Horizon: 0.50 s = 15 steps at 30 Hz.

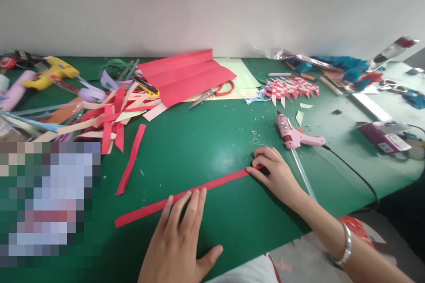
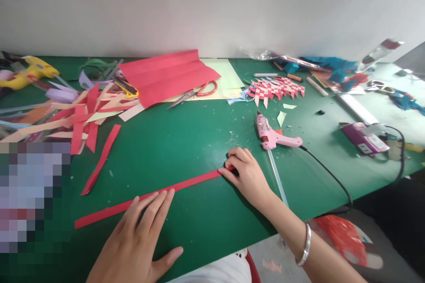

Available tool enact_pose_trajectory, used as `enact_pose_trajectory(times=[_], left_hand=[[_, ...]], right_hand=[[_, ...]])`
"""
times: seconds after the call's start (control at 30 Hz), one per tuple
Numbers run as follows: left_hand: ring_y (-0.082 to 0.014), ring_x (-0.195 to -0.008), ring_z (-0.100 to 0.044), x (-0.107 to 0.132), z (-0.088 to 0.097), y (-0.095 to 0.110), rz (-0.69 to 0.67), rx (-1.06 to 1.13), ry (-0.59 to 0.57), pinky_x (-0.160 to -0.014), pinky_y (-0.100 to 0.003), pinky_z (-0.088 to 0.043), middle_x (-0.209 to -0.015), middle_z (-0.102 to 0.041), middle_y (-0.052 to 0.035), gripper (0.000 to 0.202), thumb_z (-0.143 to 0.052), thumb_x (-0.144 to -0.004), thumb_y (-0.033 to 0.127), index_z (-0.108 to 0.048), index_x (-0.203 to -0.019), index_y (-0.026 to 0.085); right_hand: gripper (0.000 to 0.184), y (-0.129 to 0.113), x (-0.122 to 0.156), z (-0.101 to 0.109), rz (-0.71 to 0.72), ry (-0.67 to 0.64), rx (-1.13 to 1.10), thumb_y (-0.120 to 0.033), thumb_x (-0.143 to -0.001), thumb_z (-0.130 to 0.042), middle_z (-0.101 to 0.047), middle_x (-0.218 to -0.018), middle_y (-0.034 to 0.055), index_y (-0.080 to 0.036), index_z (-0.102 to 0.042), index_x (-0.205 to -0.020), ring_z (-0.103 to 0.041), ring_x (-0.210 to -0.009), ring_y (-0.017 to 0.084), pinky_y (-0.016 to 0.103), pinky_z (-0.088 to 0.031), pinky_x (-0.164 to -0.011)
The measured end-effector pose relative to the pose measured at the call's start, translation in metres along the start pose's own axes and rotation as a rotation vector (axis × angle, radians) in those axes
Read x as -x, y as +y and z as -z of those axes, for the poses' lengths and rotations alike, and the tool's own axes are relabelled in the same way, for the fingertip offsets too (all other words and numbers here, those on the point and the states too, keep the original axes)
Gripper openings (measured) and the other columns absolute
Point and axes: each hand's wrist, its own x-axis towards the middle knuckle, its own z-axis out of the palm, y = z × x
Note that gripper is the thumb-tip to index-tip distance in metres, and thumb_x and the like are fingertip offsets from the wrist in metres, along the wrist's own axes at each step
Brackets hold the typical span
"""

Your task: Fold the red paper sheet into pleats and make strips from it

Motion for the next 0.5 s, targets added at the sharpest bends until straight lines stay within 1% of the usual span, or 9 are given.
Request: enact_pose_trajectory(times=[0.1, 0.2, 0.4, 0.5], left_hand=[[-0.0278, -0.109, -0.046, 0.0003, -0.0001, -0.0003, -0.001, 0.005, -0.021, -0.106, -0.049, -0.017, -0.125, -0.054, -0.0119, 0.070, -0.048, -0.079, 0.051, -0.039, -0.133, 0.007], [-0.0280, -0.108, -0.046, 0.0006, 0.0010, -0.0009, 0.004, 0.010, -0.035, -0.107, -0.052, -0.012, -0.124, -0.054, -0.0124, 0.069, -0.048, -0.080, 0.050, -0.040, -0.133, 0.007], [-0.0277, -0.106, -0.047, -0.0011, 0.0027, 0.0003, 0.012, 0.012, -0.035, -0.106, -0.053, -0.013, -0.122, -0.056, -0.0126, 0.069, -0.048, -0.080, 0.051, -0.042, -0.132, 0.007], [-0.0279, -0.106, -0.047, -0.0014, 0.0025, 0.0013, 0.023, 0.014, -0.049, -0.105, -0.053, -0.015, -0.122, -0.056, -0.0122, 0.069, -0.047, -0.080, 0.052, -0.040, -0.133, 0.008]], right_hand=[[0.021, -0.0016, 0.0004, 0.0003, -0.012, -0.012, 0.025, -0.033, -0.087, -0.050, -0.055, -0.091, 0.0069, -0.020, -0.051, -0.071, -0.051, -0.082, 0.020, 0.036, -0.044, -0.074], [0.018, -0.0027, 0.0009, 0.0009, -0.017, -0.011, 0.035, -0.030, -0.088, -0.048, -0.055, -0.092, 0.0072, -0.020, -0.050, -0.073, -0.050, -0.083, 0.020, 0.037, -0.044, -0.075], [0.009, -0.0037, 0.0040, 0.0007, -0.065, 0.041, 0.074, -0.025, -0.089, -0.045, -0.053, -0.096, 0.0078, -0.019, -0.051, -0.085, -0.049, -0.089, 0.021, 0.037, -0.041, -0.080], [0.009, -0.0030, 0.0063, -0.0005, -0.090, 0.048, 0.097, -0.024, -0.090, -0.043, -0.052, -0.099, 0.0081, -0.019, -0.050, -0.091, -0.048, -0.093, 0.022, 0.038, -0.040, -0.084]])
